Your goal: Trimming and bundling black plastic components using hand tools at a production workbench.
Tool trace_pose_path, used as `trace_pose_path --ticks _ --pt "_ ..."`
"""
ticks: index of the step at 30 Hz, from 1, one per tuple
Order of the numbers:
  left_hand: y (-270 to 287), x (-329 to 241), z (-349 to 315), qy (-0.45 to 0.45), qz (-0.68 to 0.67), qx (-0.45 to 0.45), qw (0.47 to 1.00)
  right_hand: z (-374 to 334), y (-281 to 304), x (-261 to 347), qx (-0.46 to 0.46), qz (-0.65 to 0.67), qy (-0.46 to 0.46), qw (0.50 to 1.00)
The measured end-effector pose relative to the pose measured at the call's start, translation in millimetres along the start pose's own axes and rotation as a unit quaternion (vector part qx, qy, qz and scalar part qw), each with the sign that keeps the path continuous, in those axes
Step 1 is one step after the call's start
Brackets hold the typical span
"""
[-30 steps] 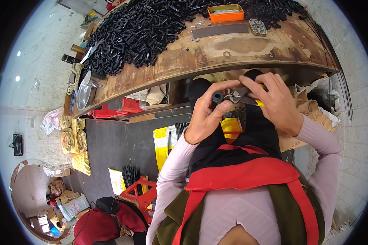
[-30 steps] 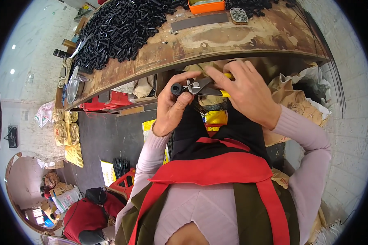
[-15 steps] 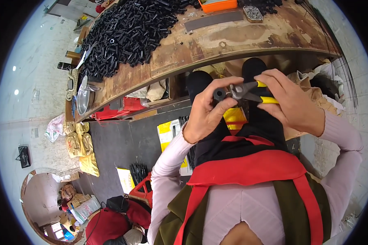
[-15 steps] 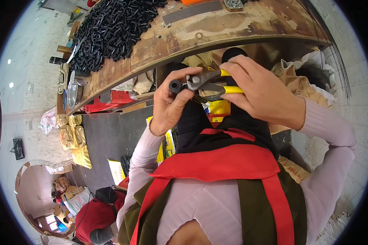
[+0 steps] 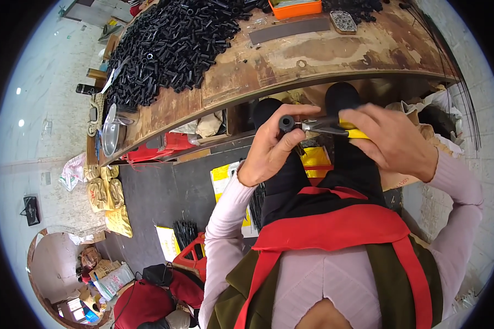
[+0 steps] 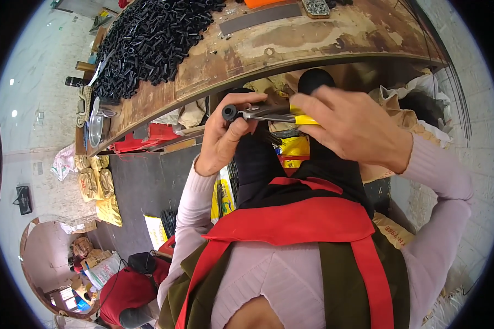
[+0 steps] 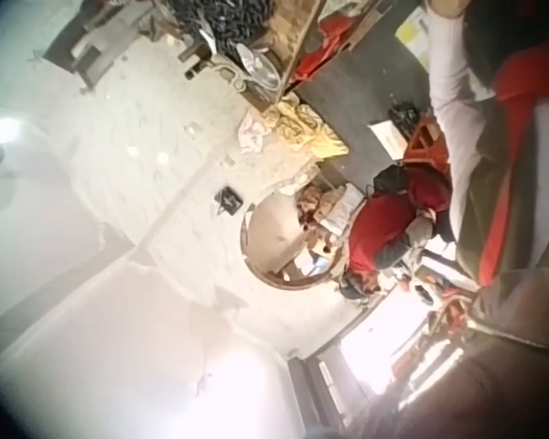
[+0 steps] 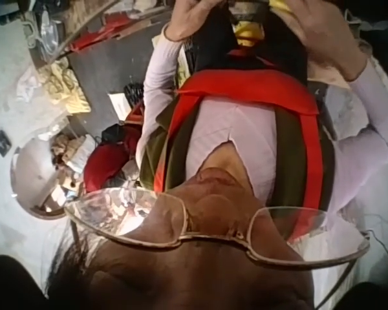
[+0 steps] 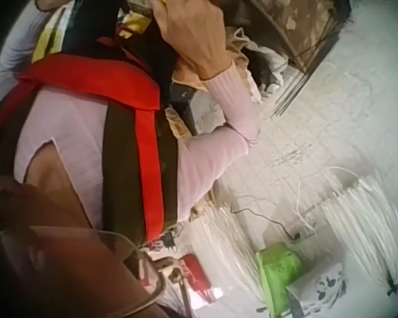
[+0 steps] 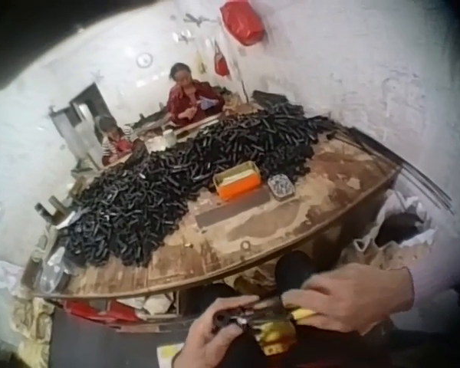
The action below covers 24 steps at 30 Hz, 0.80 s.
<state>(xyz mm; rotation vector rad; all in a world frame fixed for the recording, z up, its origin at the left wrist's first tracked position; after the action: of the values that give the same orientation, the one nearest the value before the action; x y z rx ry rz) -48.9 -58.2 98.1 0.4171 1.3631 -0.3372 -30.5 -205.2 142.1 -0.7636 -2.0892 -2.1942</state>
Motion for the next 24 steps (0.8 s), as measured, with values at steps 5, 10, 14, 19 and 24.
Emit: trace_pose_path --ticks 5,10,14,19,24 --pt "-6.1 1.4 1.9 -0.004 0.010 0.066 0.998 -7.9 -66.3 2.0 0.326 0.681 -0.142 0.640" --pt "2.3 6.2 5.7 -0.009 -0.017 0.001 1.000 7.5 -14.3 -21.8 0.019 0.217 -0.077 0.973" --pt "11.9 13.4 5.3 -0.001 -0.012 -0.027 1.000 4.0 21.8 2.9 -0.139 -0.032 0.011 0.990" --pt "-0.7 8.4 2.8 -0.007 0.013 0.067 0.998 6.5 -76.3 0.3 0.278 0.692 -0.089 0.661" --pt "0.7 12.0 3.5 0.015 0.001 0.031 0.999 9.9 -20.0 -20.2 -0.059 0.232 -0.011 0.971"
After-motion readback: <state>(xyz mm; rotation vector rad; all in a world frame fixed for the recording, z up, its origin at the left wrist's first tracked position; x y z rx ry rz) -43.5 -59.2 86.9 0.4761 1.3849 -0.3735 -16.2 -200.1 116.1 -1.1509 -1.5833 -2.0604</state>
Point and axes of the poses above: each hand's wrist, its own z-axis towards the middle knuckle, its own y-axis out of the back of the hand, x = y × z, the point moved 10 cm from there along z, towards the middle knuckle, and after that the axes turned 15 degrees about x, right-handed, at the moved point
